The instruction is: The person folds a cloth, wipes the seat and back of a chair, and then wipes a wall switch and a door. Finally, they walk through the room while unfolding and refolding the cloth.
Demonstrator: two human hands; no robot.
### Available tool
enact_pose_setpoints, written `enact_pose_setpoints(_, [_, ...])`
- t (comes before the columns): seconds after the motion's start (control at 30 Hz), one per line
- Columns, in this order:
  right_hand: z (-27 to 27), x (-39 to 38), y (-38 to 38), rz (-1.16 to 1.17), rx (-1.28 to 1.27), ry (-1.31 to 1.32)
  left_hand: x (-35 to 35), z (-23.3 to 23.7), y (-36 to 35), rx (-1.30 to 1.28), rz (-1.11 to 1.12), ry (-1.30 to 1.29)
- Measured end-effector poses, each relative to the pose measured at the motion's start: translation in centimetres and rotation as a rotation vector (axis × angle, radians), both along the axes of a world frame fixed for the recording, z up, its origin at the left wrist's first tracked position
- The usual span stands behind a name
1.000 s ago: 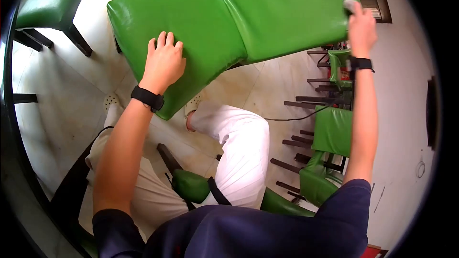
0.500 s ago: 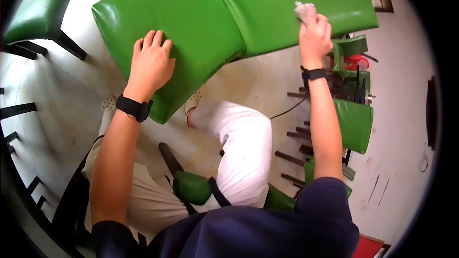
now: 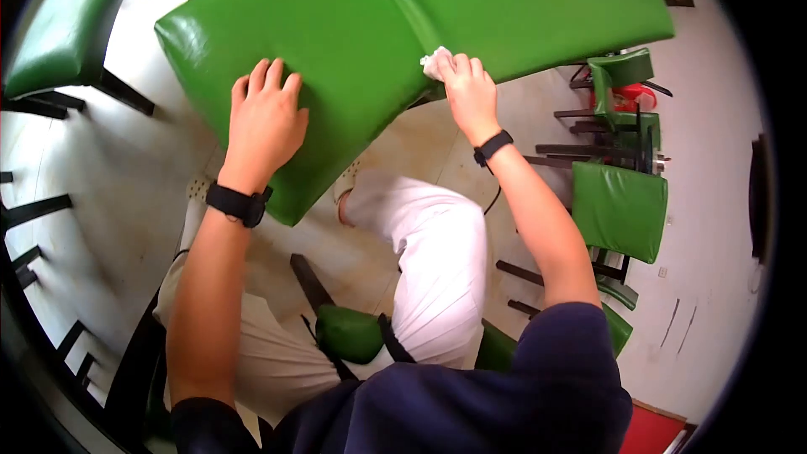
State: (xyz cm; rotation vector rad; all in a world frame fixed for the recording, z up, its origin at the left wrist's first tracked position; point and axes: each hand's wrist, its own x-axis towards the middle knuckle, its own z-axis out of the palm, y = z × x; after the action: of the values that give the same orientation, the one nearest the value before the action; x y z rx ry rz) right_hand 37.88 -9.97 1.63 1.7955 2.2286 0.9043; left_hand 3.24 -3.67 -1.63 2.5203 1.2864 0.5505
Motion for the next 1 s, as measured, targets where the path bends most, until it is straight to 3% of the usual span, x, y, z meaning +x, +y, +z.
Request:
enact_pose_setpoints(0.07, [4.9,0.8,-0.4,-0.128,0.060,-0.070,0.0,0.2,0.0,-0.062,0.014,0.049])
enact_pose_setpoints(0.17, [14.8,3.9,-0.6,-0.023,0.295,0.009,0.1,-0.1,0.1,-0.036,0.022,0.055])
enact_pose_setpoints(0.27, [25.1,7.3,-0.6,0.035,0.586,-0.084,0.0,0.1,0.1,-0.023,0.021,0.052])
enact_pose_setpoints(0.37, [30.2,8.9,-0.5,0.070,0.793,0.084,0.3,0.2,0.1,-0.013,0.034,0.051])
enact_pose_setpoints(0.47, [26.3,10.2,0.7,-0.031,0.799,0.551,0.9,0.6,0.2,-0.006,0.062,0.047])
enact_pose_setpoints(0.53, [22.4,10.2,1.2,0.132,0.901,0.338,1.0,0.7,0.3,-0.033,0.081,0.062])
enact_pose_setpoints(0.8, [12.5,6.9,-0.1,0.032,0.987,0.680,1.4,0.7,-0.1,0.006,0.085,0.078])
enact_pose_setpoints(1.0, [4.3,5.1,-2.3,0.005,0.866,0.725,1.5,0.2,0.1,0.017,0.078,0.087])
